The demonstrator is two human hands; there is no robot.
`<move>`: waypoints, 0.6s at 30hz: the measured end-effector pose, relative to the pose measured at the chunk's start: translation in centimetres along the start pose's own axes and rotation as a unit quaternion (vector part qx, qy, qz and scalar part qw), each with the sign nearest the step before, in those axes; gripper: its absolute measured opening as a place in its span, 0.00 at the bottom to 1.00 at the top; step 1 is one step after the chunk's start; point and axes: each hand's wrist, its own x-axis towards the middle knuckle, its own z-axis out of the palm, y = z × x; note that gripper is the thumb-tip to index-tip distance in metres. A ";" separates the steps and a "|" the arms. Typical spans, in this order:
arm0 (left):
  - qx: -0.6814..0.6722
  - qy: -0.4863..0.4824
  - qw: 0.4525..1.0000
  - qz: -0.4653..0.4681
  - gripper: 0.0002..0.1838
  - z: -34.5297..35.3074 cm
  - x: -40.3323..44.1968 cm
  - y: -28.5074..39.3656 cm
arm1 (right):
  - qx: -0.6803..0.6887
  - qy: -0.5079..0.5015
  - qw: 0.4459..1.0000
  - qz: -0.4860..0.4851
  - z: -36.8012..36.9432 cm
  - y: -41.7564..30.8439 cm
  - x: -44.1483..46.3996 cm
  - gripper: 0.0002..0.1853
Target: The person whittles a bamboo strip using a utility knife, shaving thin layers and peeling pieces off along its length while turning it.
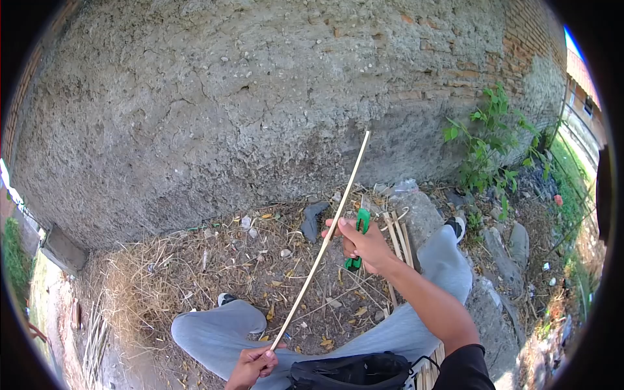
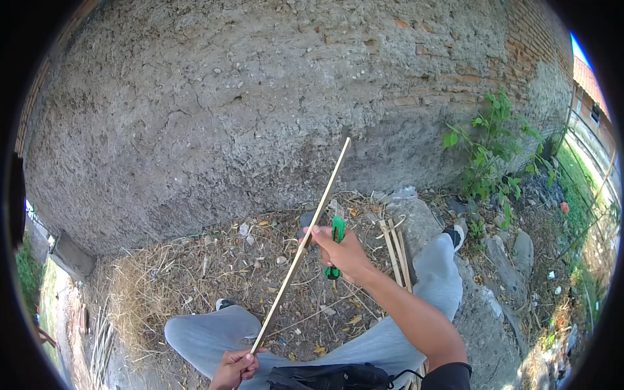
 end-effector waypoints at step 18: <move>0.402 0.012 0.870 0.286 0.33 5.5 8.2 11.3 | 0.010 0.059 0.998 -0.035 0.4 1.2 1.0 0.11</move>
